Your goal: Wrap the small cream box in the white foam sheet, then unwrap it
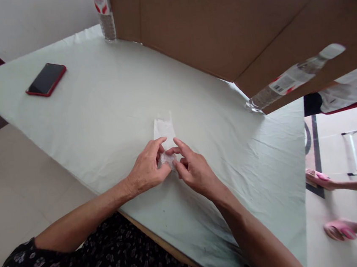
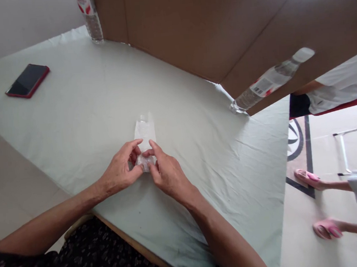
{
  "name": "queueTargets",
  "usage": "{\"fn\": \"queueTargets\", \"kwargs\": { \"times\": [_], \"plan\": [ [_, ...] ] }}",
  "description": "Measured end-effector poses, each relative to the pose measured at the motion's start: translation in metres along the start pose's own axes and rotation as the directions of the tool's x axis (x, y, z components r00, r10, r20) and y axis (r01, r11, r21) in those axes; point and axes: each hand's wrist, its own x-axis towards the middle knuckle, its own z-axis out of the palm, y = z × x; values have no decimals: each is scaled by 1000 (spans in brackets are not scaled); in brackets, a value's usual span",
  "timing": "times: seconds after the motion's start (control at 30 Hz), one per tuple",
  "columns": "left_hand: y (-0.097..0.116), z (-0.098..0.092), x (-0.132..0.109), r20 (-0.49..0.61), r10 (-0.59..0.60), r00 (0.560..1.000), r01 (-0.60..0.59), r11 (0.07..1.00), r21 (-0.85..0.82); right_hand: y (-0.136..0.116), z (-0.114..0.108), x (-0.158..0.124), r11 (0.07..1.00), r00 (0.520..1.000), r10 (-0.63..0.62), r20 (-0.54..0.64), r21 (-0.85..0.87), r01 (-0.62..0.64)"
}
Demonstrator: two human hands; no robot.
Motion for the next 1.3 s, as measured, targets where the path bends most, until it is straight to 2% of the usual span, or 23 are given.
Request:
{"fn": "queueTargets", "kwargs": {
  "times": [0.07, 0.13, 0.27, 0.3, 0.37, 0.43, 0.47, 0.67, 0.8, 0.93, 1.03, 1.13, 1.3],
  "plan": [
    [2, 4, 0, -54, -47, 997, 46, 999, -11, 0, -1, 0, 995, 999, -50, 7, -90, 50],
    [4, 9, 2, -102, -66, 993, 70, 997, 35, 1, -4, 0, 992, 997, -69, 22, -104, 71],
    [7, 17, 3, -129, -66, 989, 82, 989, 120, 5, -10, 2, 998, 996, -41, 79, 42, 38],
    [7, 18, 3, -130, -70, 989, 87, 988, 128, 7, -12, 4, 996, 999, -23, 48, 82, 19],
    [8, 18, 2, -127, -75, 989, 93, 986, 139, 14, -13, 9, 992, 996, 9, -88, 129, 2],
    [8, 18, 2, -128, -68, 989, 88, 984, 156, 24, -13, 17, 993, 977, 10, -213, 116, 16],
    [8, 18, 2, -127, -61, 990, 82, 983, 165, 29, -13, 22, 995, 972, -7, -234, 96, 30],
    [11, 16, 2, -67, -18, 998, 36, 959, 280, 50, -12, 49, 989, 985, -145, -97, 10, 146],
    [12, 17, 1, -76, 70, 995, -30, 897, 442, 48, -12, 56, 990, 990, -139, -7, -34, 138],
    [11, 18, 0, -58, 176, 983, -123, 853, 507, 45, -13, 55, 991, 991, -133, -21, -24, 132],
    [10, 17, 1, -39, 207, 978, -158, 841, 518, 49, -15, 58, 998, 990, -56, -126, 31, 60],
    [9, 17, 1, -23, 211, 977, -171, 844, 508, 57, -18, 67, 989, 970, 117, -212, 115, -94],
    [9, 18, 2, -19, 222, 975, -182, 842, 509, 61, -21, 92, 940, 954, 290, -72, 208, -270]
  ]
}}
